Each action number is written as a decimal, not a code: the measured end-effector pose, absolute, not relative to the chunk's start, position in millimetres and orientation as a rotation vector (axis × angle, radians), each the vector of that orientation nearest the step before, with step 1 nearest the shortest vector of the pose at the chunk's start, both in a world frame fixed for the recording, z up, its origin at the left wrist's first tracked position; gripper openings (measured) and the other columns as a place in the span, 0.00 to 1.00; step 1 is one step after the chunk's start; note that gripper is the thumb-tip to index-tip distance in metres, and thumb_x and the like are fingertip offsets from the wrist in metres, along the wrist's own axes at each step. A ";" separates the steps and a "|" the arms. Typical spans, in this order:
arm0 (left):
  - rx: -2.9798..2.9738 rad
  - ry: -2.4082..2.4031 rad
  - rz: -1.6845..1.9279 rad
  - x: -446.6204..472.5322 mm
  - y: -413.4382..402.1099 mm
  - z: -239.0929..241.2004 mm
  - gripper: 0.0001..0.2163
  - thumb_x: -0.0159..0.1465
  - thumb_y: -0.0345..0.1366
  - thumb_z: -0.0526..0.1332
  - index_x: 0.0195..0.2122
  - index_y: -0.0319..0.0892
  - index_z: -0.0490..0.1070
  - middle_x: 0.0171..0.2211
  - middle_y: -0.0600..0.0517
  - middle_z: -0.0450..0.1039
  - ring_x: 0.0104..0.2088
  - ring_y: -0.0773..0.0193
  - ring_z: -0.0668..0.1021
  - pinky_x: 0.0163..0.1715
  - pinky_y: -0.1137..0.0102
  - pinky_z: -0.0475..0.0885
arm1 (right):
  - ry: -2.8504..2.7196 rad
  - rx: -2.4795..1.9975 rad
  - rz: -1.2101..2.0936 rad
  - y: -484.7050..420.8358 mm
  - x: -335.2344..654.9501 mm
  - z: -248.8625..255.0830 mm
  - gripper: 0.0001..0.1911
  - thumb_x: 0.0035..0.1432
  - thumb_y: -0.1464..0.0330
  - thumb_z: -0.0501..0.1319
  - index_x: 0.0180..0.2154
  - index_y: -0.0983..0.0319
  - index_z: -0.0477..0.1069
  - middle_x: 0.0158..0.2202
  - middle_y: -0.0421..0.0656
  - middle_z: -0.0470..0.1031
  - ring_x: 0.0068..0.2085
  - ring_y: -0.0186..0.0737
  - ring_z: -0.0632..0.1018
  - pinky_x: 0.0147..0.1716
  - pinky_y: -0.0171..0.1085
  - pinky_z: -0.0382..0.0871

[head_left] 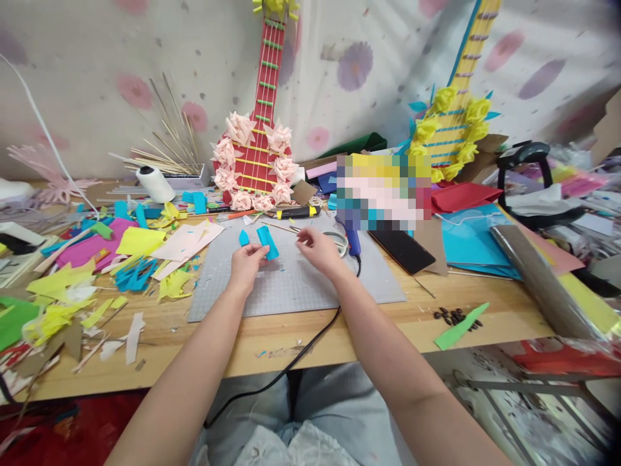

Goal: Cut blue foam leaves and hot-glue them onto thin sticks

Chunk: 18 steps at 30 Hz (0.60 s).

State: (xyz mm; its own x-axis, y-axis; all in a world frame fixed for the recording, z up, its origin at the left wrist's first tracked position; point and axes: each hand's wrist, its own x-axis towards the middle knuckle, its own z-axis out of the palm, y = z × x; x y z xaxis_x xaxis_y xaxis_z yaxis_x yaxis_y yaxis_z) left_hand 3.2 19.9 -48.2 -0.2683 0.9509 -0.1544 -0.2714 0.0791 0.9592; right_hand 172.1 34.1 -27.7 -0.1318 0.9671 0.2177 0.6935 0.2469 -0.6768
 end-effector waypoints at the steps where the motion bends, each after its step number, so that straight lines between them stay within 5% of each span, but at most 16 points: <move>1: 0.770 1.262 1.447 2.2 20.7 -49.3 0.12 0.38 0.36 0.68 0.21 0.37 0.68 0.20 0.54 0.70 0.21 0.67 0.73 0.28 0.67 0.71 | -1.935 -1.631 0.406 34.4 180.4 -24.2 0.11 0.51 0.70 0.55 0.39 0.62 0.67 0.36 0.43 0.73 0.36 0.37 0.72 0.36 0.36 0.64; 5: 0.751 1.233 1.488 1.1 22.4 -50.9 0.12 0.38 0.36 0.68 0.21 0.37 0.68 0.20 0.54 0.70 0.22 0.68 0.73 0.27 0.68 0.71 | -2.122 -1.987 0.094 36.8 202.4 -18.4 0.14 0.51 0.77 0.51 0.40 0.68 0.67 0.42 0.53 0.69 0.46 0.47 0.69 0.42 0.40 0.61; 18: 0.674 1.117 1.559 -0.7 23.0 -50.7 0.12 0.38 0.34 0.68 0.21 0.36 0.67 0.20 0.54 0.70 0.23 0.69 0.73 0.27 0.69 0.71 | -2.201 -2.296 0.113 45.9 192.7 -8.3 0.18 0.54 0.76 0.49 0.45 0.75 0.67 0.47 0.63 0.66 0.50 0.52 0.67 0.43 0.41 0.61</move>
State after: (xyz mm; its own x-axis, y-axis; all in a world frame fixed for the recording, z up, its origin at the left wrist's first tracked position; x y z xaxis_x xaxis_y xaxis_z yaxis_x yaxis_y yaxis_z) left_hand -0.7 23.0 -50.7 -0.2870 0.9499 -0.1240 -0.4229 -0.0095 0.9061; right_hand 192.7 45.9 -8.3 0.0414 0.9960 -0.0795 0.9989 -0.0431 -0.0197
